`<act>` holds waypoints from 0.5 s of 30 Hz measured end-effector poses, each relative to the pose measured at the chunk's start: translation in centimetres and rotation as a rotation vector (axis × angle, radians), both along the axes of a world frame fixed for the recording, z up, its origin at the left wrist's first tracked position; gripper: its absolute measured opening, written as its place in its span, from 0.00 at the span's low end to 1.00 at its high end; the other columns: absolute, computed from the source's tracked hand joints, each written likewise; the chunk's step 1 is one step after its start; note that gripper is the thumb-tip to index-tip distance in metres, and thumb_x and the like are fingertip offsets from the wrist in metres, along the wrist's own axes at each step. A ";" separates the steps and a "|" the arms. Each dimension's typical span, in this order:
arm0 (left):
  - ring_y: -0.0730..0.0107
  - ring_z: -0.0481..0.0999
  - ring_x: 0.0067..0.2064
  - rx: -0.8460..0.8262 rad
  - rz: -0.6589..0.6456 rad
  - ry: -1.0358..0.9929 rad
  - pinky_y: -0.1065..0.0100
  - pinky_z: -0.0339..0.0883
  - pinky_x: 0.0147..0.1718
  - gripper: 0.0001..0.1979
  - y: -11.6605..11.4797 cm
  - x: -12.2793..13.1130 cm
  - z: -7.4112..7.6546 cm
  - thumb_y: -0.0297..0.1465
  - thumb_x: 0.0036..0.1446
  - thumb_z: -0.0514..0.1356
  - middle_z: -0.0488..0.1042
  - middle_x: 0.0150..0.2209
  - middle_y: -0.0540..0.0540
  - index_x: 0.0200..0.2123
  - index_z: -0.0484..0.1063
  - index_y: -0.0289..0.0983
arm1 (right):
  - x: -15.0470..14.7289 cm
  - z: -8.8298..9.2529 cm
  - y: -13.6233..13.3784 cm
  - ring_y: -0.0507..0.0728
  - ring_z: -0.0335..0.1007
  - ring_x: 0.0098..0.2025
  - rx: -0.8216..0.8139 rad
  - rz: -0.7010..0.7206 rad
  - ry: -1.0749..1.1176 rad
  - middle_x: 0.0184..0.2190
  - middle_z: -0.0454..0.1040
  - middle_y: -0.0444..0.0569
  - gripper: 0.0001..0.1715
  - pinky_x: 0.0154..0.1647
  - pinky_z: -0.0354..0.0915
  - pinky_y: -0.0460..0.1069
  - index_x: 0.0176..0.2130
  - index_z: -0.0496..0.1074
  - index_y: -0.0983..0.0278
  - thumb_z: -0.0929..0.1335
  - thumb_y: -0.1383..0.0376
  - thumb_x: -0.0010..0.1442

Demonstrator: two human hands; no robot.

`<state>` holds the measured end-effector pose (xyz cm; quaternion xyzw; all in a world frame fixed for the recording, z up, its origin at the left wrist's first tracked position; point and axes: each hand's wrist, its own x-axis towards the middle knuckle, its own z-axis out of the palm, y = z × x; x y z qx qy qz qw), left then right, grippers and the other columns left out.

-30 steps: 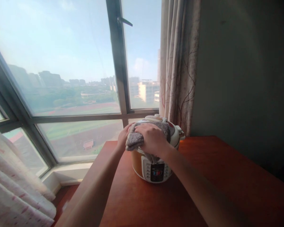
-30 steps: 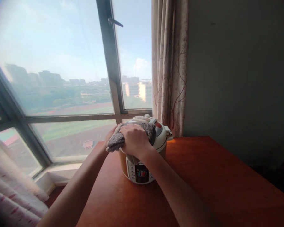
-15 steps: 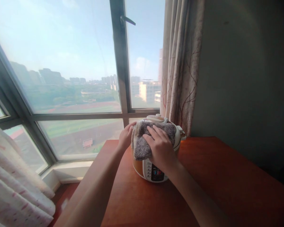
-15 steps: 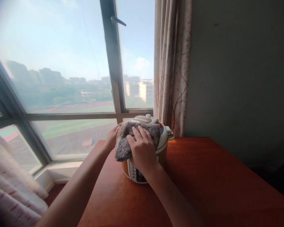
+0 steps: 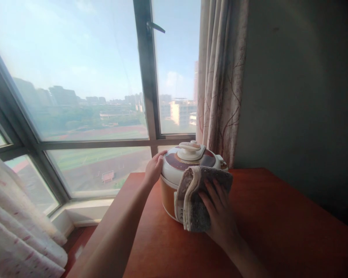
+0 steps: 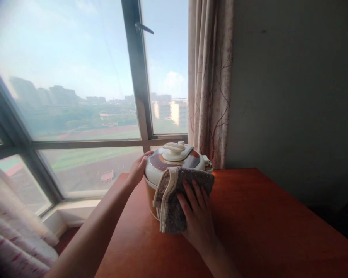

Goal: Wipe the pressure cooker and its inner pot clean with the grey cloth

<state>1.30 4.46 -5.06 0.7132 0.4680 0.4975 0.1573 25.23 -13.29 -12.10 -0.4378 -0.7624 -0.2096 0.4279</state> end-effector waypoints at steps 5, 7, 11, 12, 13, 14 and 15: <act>0.53 0.74 0.58 -0.006 0.009 -0.006 0.56 0.66 0.57 0.27 0.0 0.0 -0.1 0.42 0.65 0.44 0.77 0.56 0.43 0.57 0.75 0.39 | 1.3 2.5 3.4 0.75 0.38 0.74 0.019 -0.010 0.187 0.73 0.45 0.59 0.49 0.67 0.48 0.77 0.70 0.49 0.61 0.71 0.60 0.56; 0.53 0.74 0.58 -0.011 0.010 -0.006 0.56 0.65 0.57 0.27 0.0 0.0 -0.1 0.42 0.65 0.44 0.77 0.56 0.43 0.57 0.74 0.39 | 2.1 4.2 5.1 0.73 0.44 0.73 0.014 -0.024 0.228 0.70 0.54 0.59 0.45 0.68 0.49 0.74 0.68 0.54 0.61 0.71 0.60 0.56; 0.53 0.73 0.59 -0.013 0.012 -0.010 0.57 0.65 0.57 0.27 -0.1 0.2 0.1 0.41 0.65 0.44 0.77 0.56 0.43 0.56 0.75 0.39 | 4.8 7.5 9.2 0.67 0.61 0.66 -0.116 -0.014 0.313 0.62 0.69 0.55 0.30 0.68 0.55 0.67 0.59 0.69 0.60 0.69 0.64 0.57; 0.53 0.73 0.59 -0.016 0.018 -0.008 0.57 0.65 0.57 0.27 -0.2 0.3 0.2 0.40 0.65 0.44 0.77 0.56 0.44 0.56 0.75 0.39 | 5.5 8.3 10.4 0.67 0.63 0.64 -0.181 -0.017 0.321 0.60 0.71 0.55 0.27 0.68 0.55 0.66 0.56 0.71 0.61 0.70 0.63 0.57; 0.53 0.73 0.59 -0.021 0.025 -0.005 0.57 0.65 0.57 0.27 -0.3 0.4 0.2 0.40 0.65 0.44 0.77 0.56 0.44 0.56 0.75 0.39 | 6.1 9.0 11.5 0.66 0.64 0.64 -0.271 -0.005 0.308 0.59 0.72 0.55 0.25 0.68 0.57 0.63 0.55 0.73 0.61 0.70 0.63 0.56; 0.53 0.73 0.59 -0.027 0.036 0.000 0.57 0.65 0.57 0.26 -0.4 0.4 0.3 0.40 0.65 0.44 0.77 0.56 0.45 0.56 0.75 0.40 | 6.6 9.7 12.7 0.65 0.67 0.62 -0.321 0.007 0.291 0.58 0.74 0.54 0.24 0.66 0.60 0.61 0.53 0.74 0.61 0.71 0.64 0.57; 0.53 0.73 0.59 -0.035 0.049 0.005 0.56 0.65 0.57 0.26 -0.5 0.5 0.4 0.40 0.65 0.44 0.77 0.56 0.45 0.56 0.75 0.40 | 7.0 10.4 13.9 0.63 0.70 0.60 -0.365 0.014 0.276 0.56 0.75 0.51 0.22 0.63 0.63 0.58 0.52 0.74 0.60 0.70 0.65 0.58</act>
